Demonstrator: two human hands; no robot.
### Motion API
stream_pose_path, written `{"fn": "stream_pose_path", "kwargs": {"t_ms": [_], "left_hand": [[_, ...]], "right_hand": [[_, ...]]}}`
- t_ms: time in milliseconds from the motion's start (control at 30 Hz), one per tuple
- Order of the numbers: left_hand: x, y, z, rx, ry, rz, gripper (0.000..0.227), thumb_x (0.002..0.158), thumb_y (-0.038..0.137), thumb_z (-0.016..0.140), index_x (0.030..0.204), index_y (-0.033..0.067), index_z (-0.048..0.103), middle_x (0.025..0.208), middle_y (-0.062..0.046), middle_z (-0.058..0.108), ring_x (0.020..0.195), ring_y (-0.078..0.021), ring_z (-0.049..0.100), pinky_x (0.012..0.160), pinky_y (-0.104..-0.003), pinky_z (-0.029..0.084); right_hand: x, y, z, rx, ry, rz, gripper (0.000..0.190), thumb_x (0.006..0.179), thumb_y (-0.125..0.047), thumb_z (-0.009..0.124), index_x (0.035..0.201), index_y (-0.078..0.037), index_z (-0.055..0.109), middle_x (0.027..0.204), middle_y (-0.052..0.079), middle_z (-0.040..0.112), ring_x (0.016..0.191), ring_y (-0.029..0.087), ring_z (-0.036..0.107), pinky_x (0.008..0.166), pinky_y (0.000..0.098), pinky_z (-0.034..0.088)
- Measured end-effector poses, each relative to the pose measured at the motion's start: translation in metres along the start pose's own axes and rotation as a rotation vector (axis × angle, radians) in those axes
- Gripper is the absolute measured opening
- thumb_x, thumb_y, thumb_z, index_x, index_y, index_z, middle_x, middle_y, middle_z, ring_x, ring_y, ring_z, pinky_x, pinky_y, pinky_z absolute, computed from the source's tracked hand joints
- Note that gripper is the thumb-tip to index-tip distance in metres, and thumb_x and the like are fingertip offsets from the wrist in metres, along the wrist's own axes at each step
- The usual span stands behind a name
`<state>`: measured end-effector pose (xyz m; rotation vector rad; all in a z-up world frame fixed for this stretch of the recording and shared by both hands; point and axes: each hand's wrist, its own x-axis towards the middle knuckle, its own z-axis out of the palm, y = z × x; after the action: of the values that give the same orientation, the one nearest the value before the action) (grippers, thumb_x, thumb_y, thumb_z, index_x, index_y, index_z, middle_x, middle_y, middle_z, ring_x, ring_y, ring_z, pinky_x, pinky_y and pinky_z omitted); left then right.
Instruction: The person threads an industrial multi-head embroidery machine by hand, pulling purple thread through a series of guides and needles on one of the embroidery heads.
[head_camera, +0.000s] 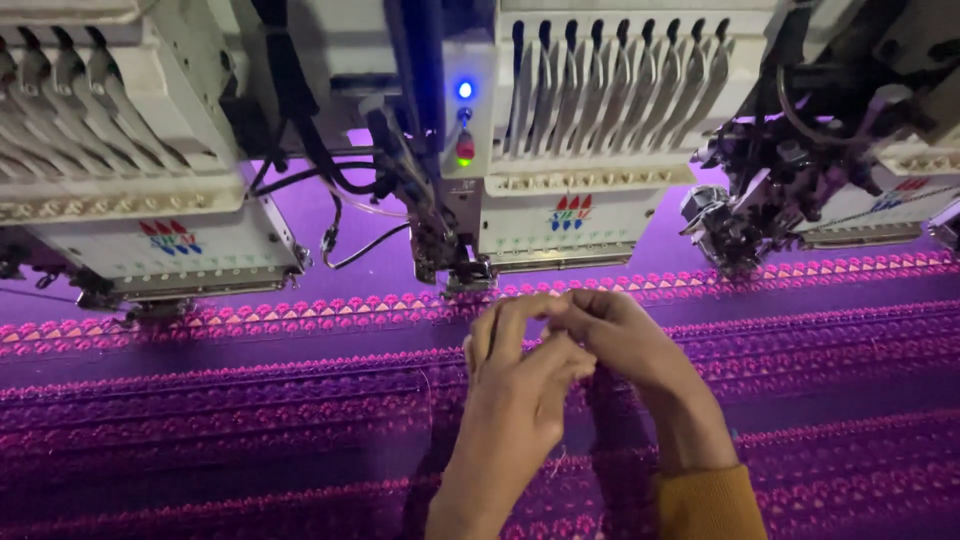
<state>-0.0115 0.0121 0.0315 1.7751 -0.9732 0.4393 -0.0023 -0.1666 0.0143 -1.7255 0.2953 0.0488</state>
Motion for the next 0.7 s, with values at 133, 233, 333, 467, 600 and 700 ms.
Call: {"fn": "stream_pose_path", "kwargs": {"t_ms": [133, 233, 333, 467, 600, 700], "left_hand": [[-0.002, 0.004, -0.006, -0.456, 0.017, -0.223, 0.037, 0.104, 0.041, 0.045, 0.092, 0.0121, 0.065, 0.099, -0.007, 0.069, 0.100, -0.0235, 0.068, 0.090, -0.036, 0.050], [-0.008, -0.002, 0.008, -0.841, 0.115, -0.370, 0.030, 0.104, 0.035, 0.049, 0.087, 0.0095, 0.048, 0.075, -0.005, 0.051, 0.070, -0.0188, 0.057, 0.072, -0.034, 0.050], [-0.019, -0.015, 0.020, -0.999, 0.109, -0.415, 0.028, 0.104, 0.028, 0.052, 0.082, 0.0111, 0.046, 0.071, -0.002, 0.046, 0.061, -0.0142, 0.044, 0.059, -0.030, 0.042], [-0.011, -0.018, 0.013, -1.014, 0.150, -0.455, 0.030, 0.102, 0.033, 0.054, 0.083, 0.0090, 0.053, 0.073, -0.006, 0.053, 0.067, -0.0193, 0.053, 0.066, -0.035, 0.048], [-0.013, -0.022, 0.012, -1.270, 0.307, -0.439, 0.021, 0.098, 0.024, 0.061, 0.086, 0.0068, 0.056, 0.080, -0.010, 0.058, 0.078, -0.0230, 0.055, 0.078, -0.039, 0.046], [-0.014, -0.024, 0.013, -1.343, 0.306, -0.496, 0.020, 0.096, 0.022, 0.064, 0.088, 0.0057, 0.057, 0.082, -0.011, 0.061, 0.079, -0.0236, 0.057, 0.076, -0.038, 0.046]], "right_hand": [[-0.013, -0.023, 0.006, 0.048, 0.127, 0.103, 0.021, 0.098, -0.019, 0.071, 0.085, -0.003, 0.073, 0.078, 0.006, 0.068, 0.071, 0.018, 0.060, 0.069, 0.0312, 0.047], [-0.013, -0.035, 0.015, 0.159, 0.118, 0.222, 0.018, 0.101, -0.014, 0.067, 0.088, -0.001, 0.072, 0.084, 0.010, 0.070, 0.081, 0.022, 0.063, 0.083, 0.0345, 0.050], [-0.011, -0.029, 0.019, 0.286, 0.027, 0.165, 0.019, 0.100, -0.012, 0.062, 0.086, 0.000, 0.068, 0.082, 0.011, 0.065, 0.078, 0.024, 0.061, 0.081, 0.0371, 0.054], [-0.016, -0.061, 0.035, 0.268, 0.182, 0.108, 0.027, 0.102, -0.017, 0.053, 0.082, -0.002, 0.064, 0.080, 0.010, 0.064, 0.073, 0.022, 0.056, 0.069, 0.0362, 0.047], [-0.017, -0.069, 0.049, 0.580, 0.137, 0.016, 0.024, 0.104, -0.012, 0.054, 0.119, 0.001, 0.067, 0.079, 0.013, 0.062, 0.058, 0.023, 0.055, 0.041, 0.0354, 0.045], [-0.021, -0.078, 0.059, 0.543, 0.248, 0.067, 0.033, 0.099, -0.012, 0.052, 0.123, 0.000, 0.070, 0.067, 0.004, 0.048, 0.049, 0.016, 0.041, 0.038, 0.0306, 0.032]]}}
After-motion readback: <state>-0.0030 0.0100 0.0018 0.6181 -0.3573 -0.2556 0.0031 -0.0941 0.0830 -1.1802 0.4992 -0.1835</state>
